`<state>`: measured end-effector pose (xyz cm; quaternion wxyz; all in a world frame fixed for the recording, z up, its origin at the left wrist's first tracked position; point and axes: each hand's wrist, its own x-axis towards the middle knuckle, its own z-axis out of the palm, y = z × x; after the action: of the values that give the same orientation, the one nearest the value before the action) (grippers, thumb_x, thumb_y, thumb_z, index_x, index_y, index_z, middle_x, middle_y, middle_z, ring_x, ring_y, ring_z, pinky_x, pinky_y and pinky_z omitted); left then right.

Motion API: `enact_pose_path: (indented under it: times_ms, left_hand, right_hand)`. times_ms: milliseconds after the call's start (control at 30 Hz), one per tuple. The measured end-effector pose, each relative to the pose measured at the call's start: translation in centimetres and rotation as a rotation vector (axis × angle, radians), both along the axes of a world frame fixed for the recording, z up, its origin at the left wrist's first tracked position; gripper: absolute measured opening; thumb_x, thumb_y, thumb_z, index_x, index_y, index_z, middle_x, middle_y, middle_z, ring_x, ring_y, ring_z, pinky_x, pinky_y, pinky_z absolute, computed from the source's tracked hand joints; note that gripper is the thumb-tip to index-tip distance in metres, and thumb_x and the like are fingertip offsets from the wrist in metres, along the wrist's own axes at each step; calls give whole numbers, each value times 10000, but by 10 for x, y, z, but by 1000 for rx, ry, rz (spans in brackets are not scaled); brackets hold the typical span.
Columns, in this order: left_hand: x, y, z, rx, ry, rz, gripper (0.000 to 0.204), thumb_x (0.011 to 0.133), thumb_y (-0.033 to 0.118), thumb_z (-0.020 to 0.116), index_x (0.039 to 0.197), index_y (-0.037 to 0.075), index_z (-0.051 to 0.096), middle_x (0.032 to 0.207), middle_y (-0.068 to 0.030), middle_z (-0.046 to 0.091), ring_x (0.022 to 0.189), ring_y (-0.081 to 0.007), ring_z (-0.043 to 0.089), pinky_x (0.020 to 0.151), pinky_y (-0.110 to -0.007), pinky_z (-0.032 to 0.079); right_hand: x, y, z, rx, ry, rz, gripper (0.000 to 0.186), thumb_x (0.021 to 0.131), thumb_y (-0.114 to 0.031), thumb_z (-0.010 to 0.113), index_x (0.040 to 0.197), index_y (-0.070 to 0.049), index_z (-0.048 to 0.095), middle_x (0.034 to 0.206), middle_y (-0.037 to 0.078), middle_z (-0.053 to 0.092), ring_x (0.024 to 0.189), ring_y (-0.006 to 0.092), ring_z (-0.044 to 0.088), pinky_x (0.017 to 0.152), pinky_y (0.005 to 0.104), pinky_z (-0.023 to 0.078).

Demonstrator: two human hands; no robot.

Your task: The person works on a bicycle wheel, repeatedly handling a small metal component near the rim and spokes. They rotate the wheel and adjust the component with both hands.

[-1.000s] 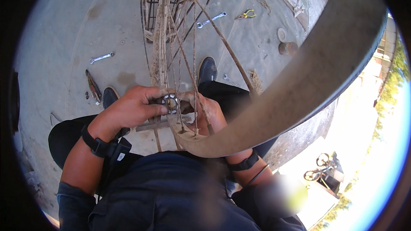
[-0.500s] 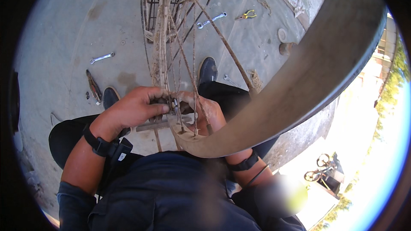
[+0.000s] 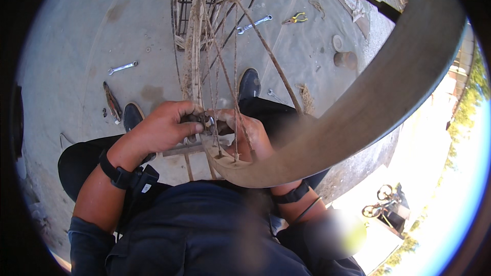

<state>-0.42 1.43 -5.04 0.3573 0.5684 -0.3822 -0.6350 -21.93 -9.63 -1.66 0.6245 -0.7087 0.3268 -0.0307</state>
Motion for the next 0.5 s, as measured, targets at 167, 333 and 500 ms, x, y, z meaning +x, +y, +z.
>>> enact_pose_path:
  times_ms: [167,333,500]
  left_hand:
    - [-1,0,1,16,-19,3,202,936,22,698,1136,-5,690,835,-32,689,755,-102,612,709,-303,518]
    - [-2,2,0,81,102,50,159,974,74,677,1113,-3,691,863,-7,683,761,-98,606,705,-293,515]
    - [0,-2,4,208,191,57,170,1028,165,632,1093,24,701,870,13,671,766,-75,585,687,-270,494]
  right_hand:
    - [1,-1,1,-61,10,49,690,680,14,902,1316,-5,636,1194,121,710,994,207,736,852,321,598]
    - [1,-3,0,-142,24,101,715,670,32,888,1335,-11,628,1202,115,711,1016,203,735,878,327,590]
    - [-4,-2,-9,-93,4,70,741,682,19,887,1366,-15,605,1187,102,714,1017,189,731,885,325,588]
